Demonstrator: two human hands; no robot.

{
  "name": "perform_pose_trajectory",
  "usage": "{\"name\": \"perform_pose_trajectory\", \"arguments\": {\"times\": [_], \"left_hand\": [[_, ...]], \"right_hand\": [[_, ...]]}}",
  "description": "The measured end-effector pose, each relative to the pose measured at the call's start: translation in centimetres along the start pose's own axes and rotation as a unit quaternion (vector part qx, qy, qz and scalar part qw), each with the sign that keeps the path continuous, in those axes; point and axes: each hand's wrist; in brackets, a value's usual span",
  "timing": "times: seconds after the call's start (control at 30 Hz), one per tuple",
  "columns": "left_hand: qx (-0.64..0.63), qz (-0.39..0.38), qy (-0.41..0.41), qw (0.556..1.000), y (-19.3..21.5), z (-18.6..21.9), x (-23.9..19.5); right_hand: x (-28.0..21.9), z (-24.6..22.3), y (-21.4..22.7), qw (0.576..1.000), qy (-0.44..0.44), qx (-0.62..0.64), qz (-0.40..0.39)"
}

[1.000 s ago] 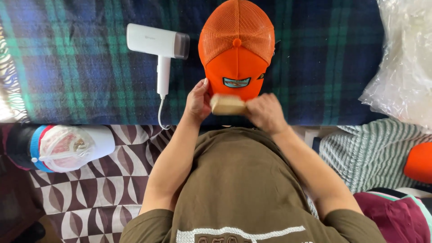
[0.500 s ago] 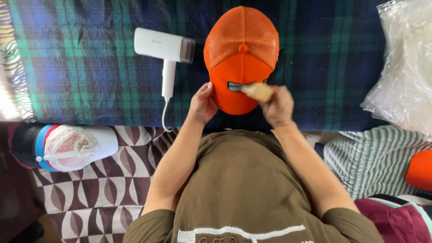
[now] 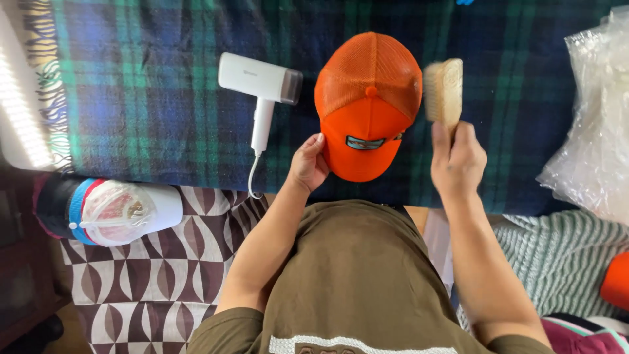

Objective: The person cleans an orange baseball cap by first brushing the inside and outside surfaces with a wooden brush. They then use a handheld garment steamer to steam the cap, moving the device over the fabric to remove wrinkles and refresh the material.

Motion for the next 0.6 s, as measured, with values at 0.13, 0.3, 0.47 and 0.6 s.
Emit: {"name": "perform_pose_trajectory", "arguments": {"times": [0.13, 0.3, 0.47, 0.6], "left_hand": [[-0.004, 0.003, 0.005, 1.000, 0.9, -0.2, 0.6], [0.004, 0.008, 0.002, 1.000, 1.0, 0.1, 0.4], [0.004, 0.013, 0.000, 1.000, -1.6, 0.9, -1.3], [0.004, 0.046, -0.009, 0.999, 0.0, 0.3, -0.5]], "right_hand": [[2.1, -9.2, 2.5, 0.974, 0.218, -0.014, -0.059], [-0.5, -1.0, -3.1, 0.966, -0.243, 0.057, -0.069], [-8.0, -0.5, -6.2, 0.988, -0.039, 0.140, -0.043], [-11.7, 4.8, -9.2, 0.996, 0.029, 0.002, -0.088]]}}
Point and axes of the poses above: each hand's wrist, its own x-axis towards the middle knuckle, its own y-axis out of the back of the hand, z = x × y, and after that the axes turned 12 degrees about y, right-handed
